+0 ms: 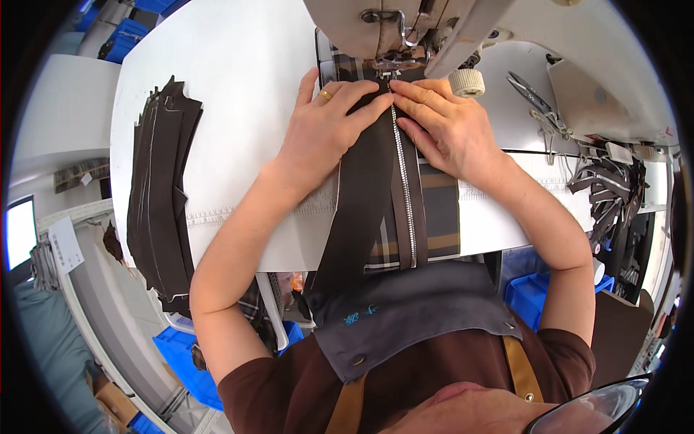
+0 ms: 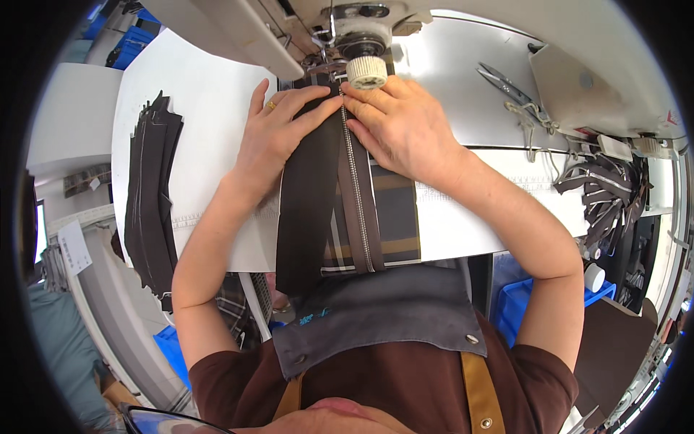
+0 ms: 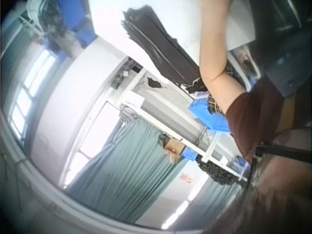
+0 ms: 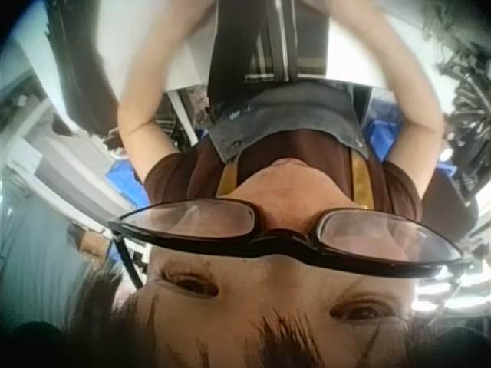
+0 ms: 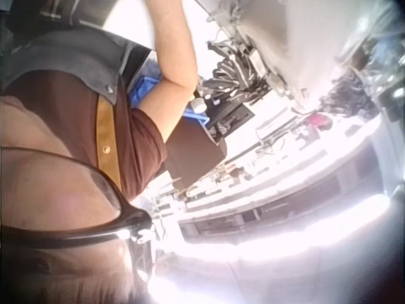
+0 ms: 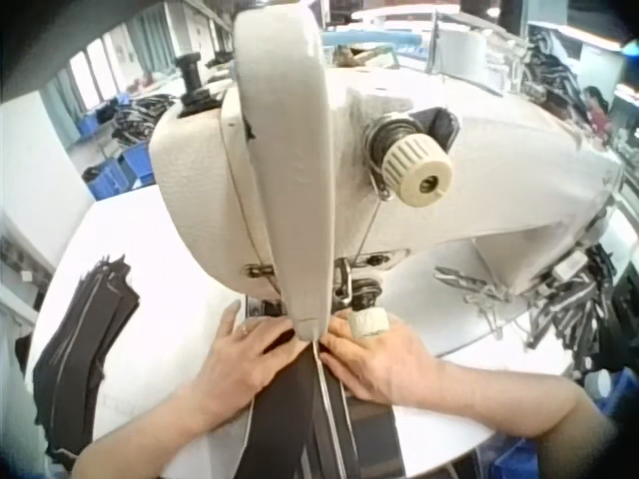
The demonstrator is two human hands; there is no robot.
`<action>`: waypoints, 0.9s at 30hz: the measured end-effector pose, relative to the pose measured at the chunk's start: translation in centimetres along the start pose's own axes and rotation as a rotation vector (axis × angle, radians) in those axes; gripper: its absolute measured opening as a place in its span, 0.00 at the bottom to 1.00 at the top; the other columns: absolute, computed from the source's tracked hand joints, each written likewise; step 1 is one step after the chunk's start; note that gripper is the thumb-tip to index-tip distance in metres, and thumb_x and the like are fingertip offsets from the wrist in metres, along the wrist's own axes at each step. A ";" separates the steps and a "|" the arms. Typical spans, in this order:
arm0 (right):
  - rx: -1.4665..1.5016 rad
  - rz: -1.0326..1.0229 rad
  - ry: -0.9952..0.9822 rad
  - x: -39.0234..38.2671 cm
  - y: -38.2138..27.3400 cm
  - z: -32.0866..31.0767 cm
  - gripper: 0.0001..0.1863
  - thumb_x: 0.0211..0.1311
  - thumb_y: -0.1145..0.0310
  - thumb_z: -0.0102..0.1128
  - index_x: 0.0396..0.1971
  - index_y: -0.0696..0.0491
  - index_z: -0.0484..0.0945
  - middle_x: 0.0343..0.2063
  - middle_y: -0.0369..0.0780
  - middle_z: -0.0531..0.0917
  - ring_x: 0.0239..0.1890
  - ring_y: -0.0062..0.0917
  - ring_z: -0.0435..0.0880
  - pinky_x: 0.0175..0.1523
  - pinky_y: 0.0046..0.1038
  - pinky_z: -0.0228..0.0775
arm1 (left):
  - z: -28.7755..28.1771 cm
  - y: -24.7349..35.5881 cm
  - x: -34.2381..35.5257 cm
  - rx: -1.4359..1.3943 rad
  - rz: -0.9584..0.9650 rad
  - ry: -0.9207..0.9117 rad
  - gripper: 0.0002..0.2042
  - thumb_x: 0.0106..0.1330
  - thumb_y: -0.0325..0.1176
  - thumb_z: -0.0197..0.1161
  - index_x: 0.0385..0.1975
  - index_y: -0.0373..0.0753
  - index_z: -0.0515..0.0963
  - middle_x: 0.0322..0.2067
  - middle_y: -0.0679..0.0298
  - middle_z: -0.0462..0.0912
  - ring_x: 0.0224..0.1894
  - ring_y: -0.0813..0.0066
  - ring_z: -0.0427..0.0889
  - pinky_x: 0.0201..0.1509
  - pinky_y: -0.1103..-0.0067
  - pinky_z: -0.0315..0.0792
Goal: The person sews zippers onto plaid fabric pieces using a sewing machine. They repeatedly align the zipper with the fabric, stitch along the zipper teeth, trim excess thread, and place finished pieces into a blue bin. The process is repeated for multiple fabric pieces throughout the video.
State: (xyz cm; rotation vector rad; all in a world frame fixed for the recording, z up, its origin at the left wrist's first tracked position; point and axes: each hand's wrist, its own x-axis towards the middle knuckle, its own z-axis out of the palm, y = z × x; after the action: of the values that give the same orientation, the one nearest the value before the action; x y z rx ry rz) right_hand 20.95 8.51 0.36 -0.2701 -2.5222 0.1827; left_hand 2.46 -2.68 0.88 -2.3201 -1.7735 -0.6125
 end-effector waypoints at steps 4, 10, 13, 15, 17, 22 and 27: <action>0.023 0.010 0.008 -0.1 0.0 0.0 0.15 0.51 0.69 0.64 0.40 0.56 0.81 0.42 0.38 0.82 0.41 0.31 0.79 0.46 0.30 0.72 | 0.2 0.3 0.0 0.047 -0.015 0.047 0.17 0.55 0.29 0.57 0.46 0.47 0.78 0.49 0.68 0.75 0.47 0.72 0.77 0.63 0.49 0.55; 0.036 0.030 0.009 -0.1 -0.1 0.1 0.15 0.51 0.69 0.64 0.41 0.57 0.81 0.41 0.39 0.82 0.42 0.32 0.79 0.46 0.31 0.72 | 0.2 0.5 0.0 0.041 -0.051 0.066 0.17 0.56 0.29 0.57 0.46 0.48 0.78 0.49 0.69 0.76 0.48 0.72 0.76 0.63 0.46 0.51; 0.036 0.029 0.006 -0.1 0.0 0.2 0.16 0.51 0.69 0.64 0.41 0.57 0.81 0.41 0.39 0.82 0.42 0.32 0.79 0.47 0.31 0.72 | 0.3 0.3 -0.1 0.038 -0.048 0.069 0.17 0.56 0.30 0.57 0.46 0.48 0.78 0.50 0.69 0.77 0.48 0.73 0.76 0.64 0.46 0.50; 0.039 0.021 0.007 -0.1 -0.1 0.1 0.15 0.51 0.69 0.64 0.41 0.57 0.81 0.41 0.39 0.82 0.42 0.32 0.79 0.47 0.31 0.72 | 0.3 0.1 -0.3 0.021 -0.057 0.038 0.20 0.53 0.32 0.61 0.49 0.47 0.78 0.51 0.69 0.77 0.51 0.70 0.75 0.65 0.47 0.47; 0.036 0.021 0.001 -0.1 -0.1 0.0 0.15 0.51 0.69 0.65 0.40 0.57 0.81 0.41 0.39 0.82 0.43 0.33 0.79 0.47 0.31 0.72 | 0.3 0.0 -0.3 0.014 -0.059 0.020 0.22 0.51 0.33 0.63 0.50 0.46 0.78 0.52 0.68 0.77 0.51 0.70 0.75 0.65 0.48 0.46; 0.036 0.022 -0.001 0.0 -0.1 -0.1 0.15 0.51 0.69 0.65 0.40 0.58 0.81 0.41 0.40 0.82 0.43 0.33 0.79 0.47 0.32 0.72 | 0.4 -0.1 -0.2 0.028 -0.042 0.008 0.22 0.51 0.34 0.63 0.50 0.46 0.78 0.53 0.68 0.77 0.51 0.70 0.75 0.64 0.47 0.46; 0.062 0.018 -0.008 0.0 0.2 0.0 0.17 0.51 0.69 0.65 0.42 0.57 0.80 0.40 0.40 0.82 0.42 0.34 0.78 0.48 0.31 0.71 | -0.3 0.4 0.0 0.033 -0.054 -0.022 0.23 0.50 0.36 0.64 0.51 0.49 0.77 0.54 0.69 0.76 0.51 0.70 0.75 0.64 0.46 0.47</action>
State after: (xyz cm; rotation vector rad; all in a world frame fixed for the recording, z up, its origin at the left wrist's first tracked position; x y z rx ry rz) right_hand 21.03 8.70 0.31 -0.2683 -2.5180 0.2692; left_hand 2.73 -2.92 1.19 -2.2731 -1.8467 -0.5642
